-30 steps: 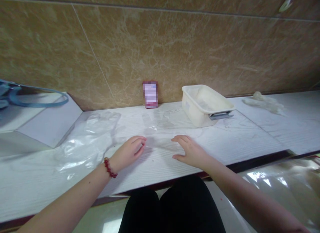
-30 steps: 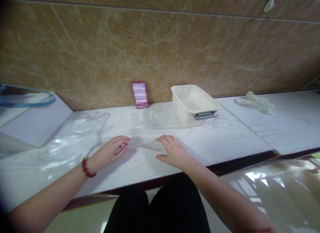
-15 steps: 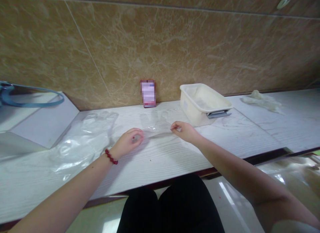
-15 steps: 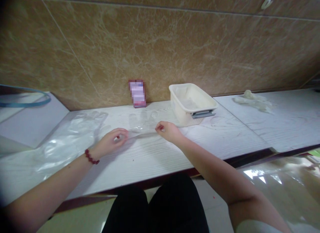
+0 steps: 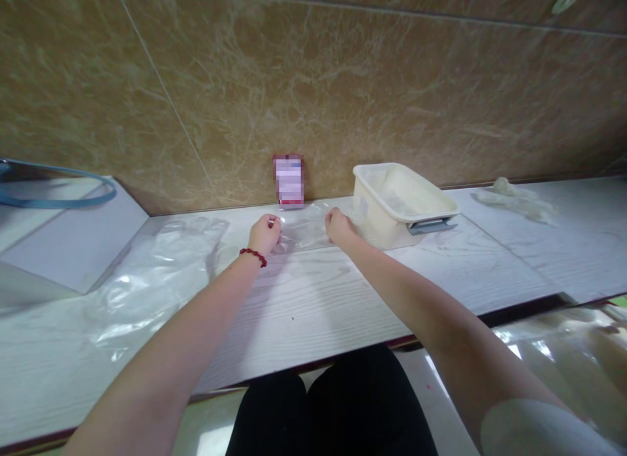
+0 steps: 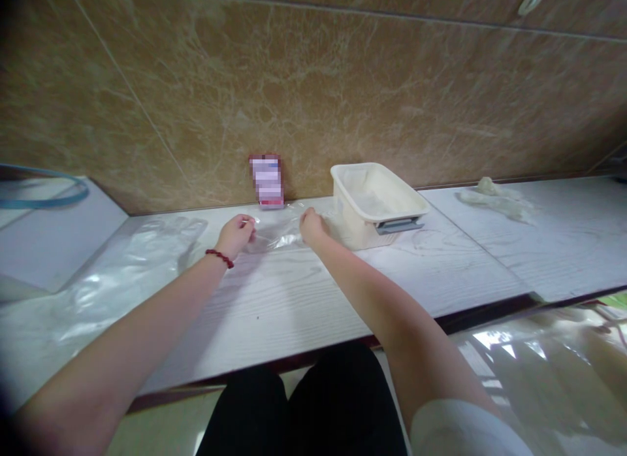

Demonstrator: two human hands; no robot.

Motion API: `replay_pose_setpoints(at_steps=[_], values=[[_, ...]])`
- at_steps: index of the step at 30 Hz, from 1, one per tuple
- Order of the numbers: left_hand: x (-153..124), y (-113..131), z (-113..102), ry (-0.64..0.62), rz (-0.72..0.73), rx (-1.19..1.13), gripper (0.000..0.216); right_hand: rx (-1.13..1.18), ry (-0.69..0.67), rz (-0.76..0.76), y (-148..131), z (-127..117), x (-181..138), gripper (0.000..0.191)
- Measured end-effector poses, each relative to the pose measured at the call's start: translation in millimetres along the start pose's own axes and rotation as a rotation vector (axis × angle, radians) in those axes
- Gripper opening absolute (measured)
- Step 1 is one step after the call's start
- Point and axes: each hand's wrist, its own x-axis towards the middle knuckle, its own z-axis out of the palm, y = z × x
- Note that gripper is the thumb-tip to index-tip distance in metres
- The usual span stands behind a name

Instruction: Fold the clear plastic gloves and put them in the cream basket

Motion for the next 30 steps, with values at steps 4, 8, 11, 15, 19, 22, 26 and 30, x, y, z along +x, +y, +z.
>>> replay_pose_setpoints(at_steps=[4,8,11,15,19,22,26,30], values=[[9.4,-2.6,5.4,0.06,0.055,0.309,0.023,-0.159,0.077,-0.004,-0.8,4.7,3.7,0.028],[13.7,-5.8,9.4,0.109,0.093,0.456,0.036,-0.276,0.079,-0.036,0.8,11.6,6.6,0.029],[14.9,-7.1,10.6,0.1,0.1,0.507,0.038,-0.322,0.075,-0.046,0.5,14.2,6.8,0.03],[17.5,-9.8,6.4,0.087,0.142,0.566,0.036,-0.349,0.048,-0.044,0.6,14.1,4.9,0.029],[18.5,-9.9,-2.4,0.068,0.136,0.596,0.037,-0.336,0.077,-0.072,2.8,12.1,2.5,0.032],[11.4,-0.2,-6.1,0.074,0.221,0.664,0.036,-0.314,0.153,-0.096,5.8,3.7,0.9,0.037],[-12.7,20.2,5.0,-0.103,0.507,0.768,0.035,-0.316,0.15,-0.175,14.8,-16.6,-2.0,0.03],[-43.2,27.1,28.4,-0.321,0.556,0.808,0.056,-0.272,0.013,-0.448,30.3,-31.4,-8.9,0.019]])
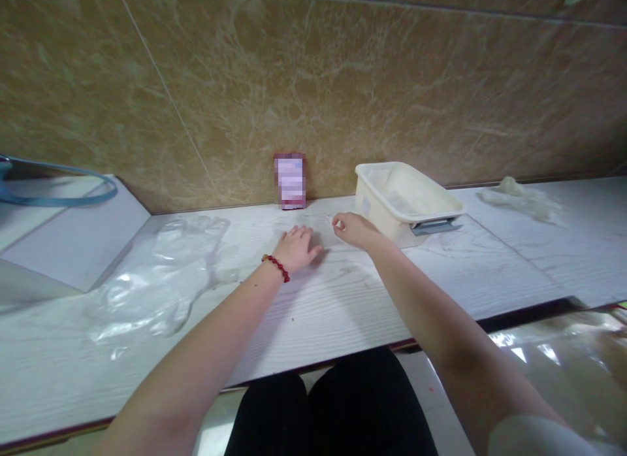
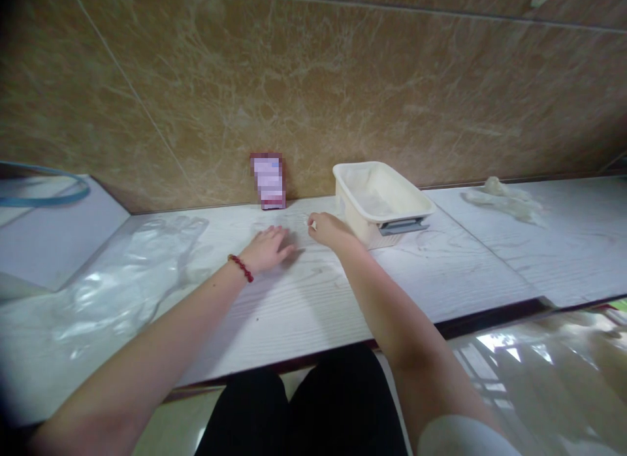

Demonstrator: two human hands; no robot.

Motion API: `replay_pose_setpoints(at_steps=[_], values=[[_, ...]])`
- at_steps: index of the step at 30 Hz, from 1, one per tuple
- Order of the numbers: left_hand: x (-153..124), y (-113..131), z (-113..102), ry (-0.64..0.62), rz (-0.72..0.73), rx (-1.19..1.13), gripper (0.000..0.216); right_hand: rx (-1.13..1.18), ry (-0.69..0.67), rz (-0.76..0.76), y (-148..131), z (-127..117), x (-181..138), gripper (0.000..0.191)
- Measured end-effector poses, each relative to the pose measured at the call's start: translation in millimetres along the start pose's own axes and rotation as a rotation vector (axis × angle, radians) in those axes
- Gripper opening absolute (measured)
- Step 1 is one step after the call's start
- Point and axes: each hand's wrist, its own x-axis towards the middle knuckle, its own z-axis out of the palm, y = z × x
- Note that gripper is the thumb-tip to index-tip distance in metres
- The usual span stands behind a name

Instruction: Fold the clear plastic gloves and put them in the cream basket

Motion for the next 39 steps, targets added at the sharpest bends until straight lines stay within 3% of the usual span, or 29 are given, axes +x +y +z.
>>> replay_pose_setpoints(at_steps=[3,7,13,18,26,32,39], values=[[-8.4,12.4,12.0,-0.077,-0.035,0.005,0.07,0.064,-0.036,-0.202,7.5,-0.5,-9.4,0.019],[-13.8,12.9,20.5,-0.104,-0.041,0.012,0.072,0.098,-0.083,-0.285,12.0,3.4,-13.0,0.02],[-15.7,11.7,26.3,-0.028,-0.049,0.004,0.071,0.103,-0.123,-0.323,13.1,5.6,-10.7,0.028],[-12.9,9.6,22.7,0.051,-0.05,0.007,0.058,0.07,-0.168,-0.445,9.6,-0.3,-9.6,0.02],[-7.1,5.2,22.9,0.028,0.013,0.015,0.049,-0.065,-0.1,-0.347,1.0,4.5,-9.0,0.018],[-2.5,12.3,22.1,0.06,-0.003,0.019,0.055,-0.038,-0.029,-0.376,-0.3,5.6,-7.7,0.019],[6.0,13.1,22.5,0.113,-0.059,0.017,0.046,0.017,0.084,-0.403,2.4,7.9,-4.6,0.019]])
